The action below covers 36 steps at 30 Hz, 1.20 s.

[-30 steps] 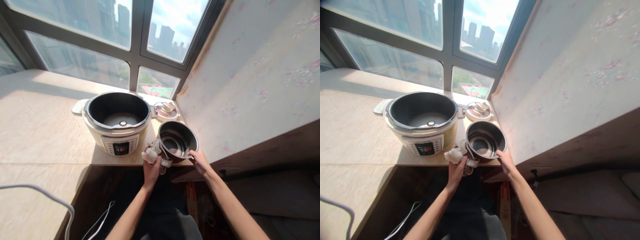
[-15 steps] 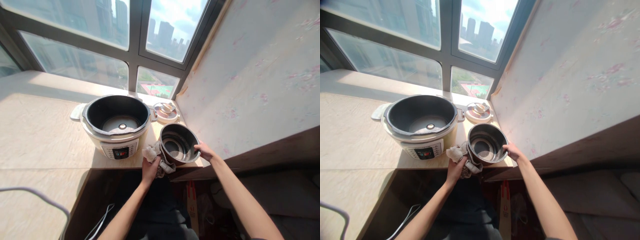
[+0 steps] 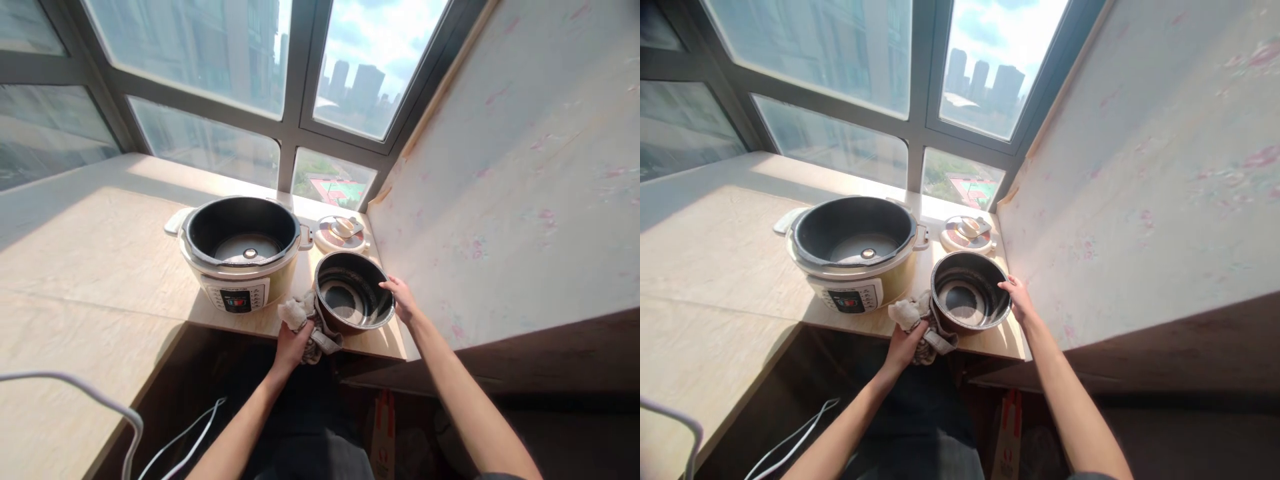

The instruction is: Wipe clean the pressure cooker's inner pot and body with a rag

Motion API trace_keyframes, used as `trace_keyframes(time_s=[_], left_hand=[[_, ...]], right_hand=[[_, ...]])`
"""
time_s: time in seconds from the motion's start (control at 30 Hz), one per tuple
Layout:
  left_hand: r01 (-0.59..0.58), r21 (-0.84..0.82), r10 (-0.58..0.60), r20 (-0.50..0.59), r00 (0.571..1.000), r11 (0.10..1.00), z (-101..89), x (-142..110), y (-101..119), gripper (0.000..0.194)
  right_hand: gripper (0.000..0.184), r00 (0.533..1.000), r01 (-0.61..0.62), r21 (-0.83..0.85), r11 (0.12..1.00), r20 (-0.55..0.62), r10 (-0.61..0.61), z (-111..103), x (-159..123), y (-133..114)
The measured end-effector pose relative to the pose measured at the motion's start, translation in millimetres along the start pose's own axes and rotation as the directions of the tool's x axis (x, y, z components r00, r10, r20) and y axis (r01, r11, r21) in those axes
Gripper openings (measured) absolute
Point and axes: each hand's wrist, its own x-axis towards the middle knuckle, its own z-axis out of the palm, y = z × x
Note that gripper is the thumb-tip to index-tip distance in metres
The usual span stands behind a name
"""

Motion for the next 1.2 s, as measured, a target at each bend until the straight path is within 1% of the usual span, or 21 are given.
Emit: trace_keyframes(time_s=[0.03,0.07,0.13,0.2,0.27,0.33,0.4,0.5,0.63,0.7,0.8,0.9,1.03,1.1,1.2], left_hand=[[0.004,-0.019,-0.004,-0.010,1.000,1.000,0.2,-1,-1,0.047],[0.012,-0.035,-0.013,-0.028,1.000,0.999,0.6,-2,-2,0.048],[0.026,-0.062,-0.030,-0.069,0.997,0.998,2.2,-2,-2,0.049],[0.025,-0.085,-0.032,-0.093,0.995,0.996,3.9,-2,-2,0.049],[0.014,-0.107,-0.025,-0.102,0.995,0.994,5.0,-1,-2,0.049],[0.025,-0.133,-0.039,-0.103,0.994,0.991,4.7,-1,-1,0.052],[0.048,-0.150,-0.064,-0.103,0.993,0.988,3.5,0,-1,0.053],[0.059,-0.153,-0.076,-0.108,0.991,0.986,2.2,2,-1,0.050],[0.047,-0.161,-0.067,-0.117,0.991,0.986,4.2,3,0,0.047],[0.045,-0.169,-0.065,-0.117,0.991,0.985,5.0,3,0,0.046],[0.060,-0.173,-0.078,-0.096,0.992,0.983,3.0,3,-1,0.048],[0.062,-0.170,-0.071,-0.049,0.996,0.983,-2.4,2,-2,0.049],[0.055,-0.170,-0.054,0.008,0.998,0.984,-8.8,2,-2,0.050],[0.049,-0.176,-0.045,0.024,0.999,0.983,-10.4,2,-1,0.050],[0.058,-0.199,-0.052,0.036,0.998,0.978,-11.0,3,-1,0.050]], right_hand=[[0.035,1.000,0.012,0.026,1.000,-0.012,-0.012,1,-10,4],[0.039,1.000,0.021,0.078,0.997,-0.004,-0.021,2,-22,9],[0.044,1.000,0.014,0.115,0.993,0.012,-0.015,7,-45,19],[0.048,0.997,0.082,0.107,0.991,-0.004,-0.082,14,-64,29],[0.058,0.990,0.137,0.071,0.988,-0.034,-0.135,22,-78,38],[0.067,0.987,0.151,0.039,0.988,-0.067,-0.149,28,-85,44],[0.070,0.987,0.129,0.025,0.991,-0.099,-0.126,34,-89,48],[0.068,0.989,0.091,0.040,0.995,-0.119,-0.086,40,-92,49],[0.063,0.995,0.070,0.070,0.995,-0.073,-0.064,38,-92,41],[0.064,0.999,0.017,0.067,0.998,-0.042,-0.014,34,-90,37],[0.063,0.999,-0.044,0.056,0.997,-0.023,0.045,28,-88,34],[0.051,0.999,-0.046,0.060,0.997,-0.009,0.047,25,-86,36],[0.036,0.999,-0.041,0.099,0.994,-0.014,0.043,30,-88,36],[0.033,0.999,-0.036,0.112,0.993,-0.037,0.041,34,-90,34],[0.037,0.997,-0.021,0.112,0.993,-0.074,0.030,38,-91,32]])
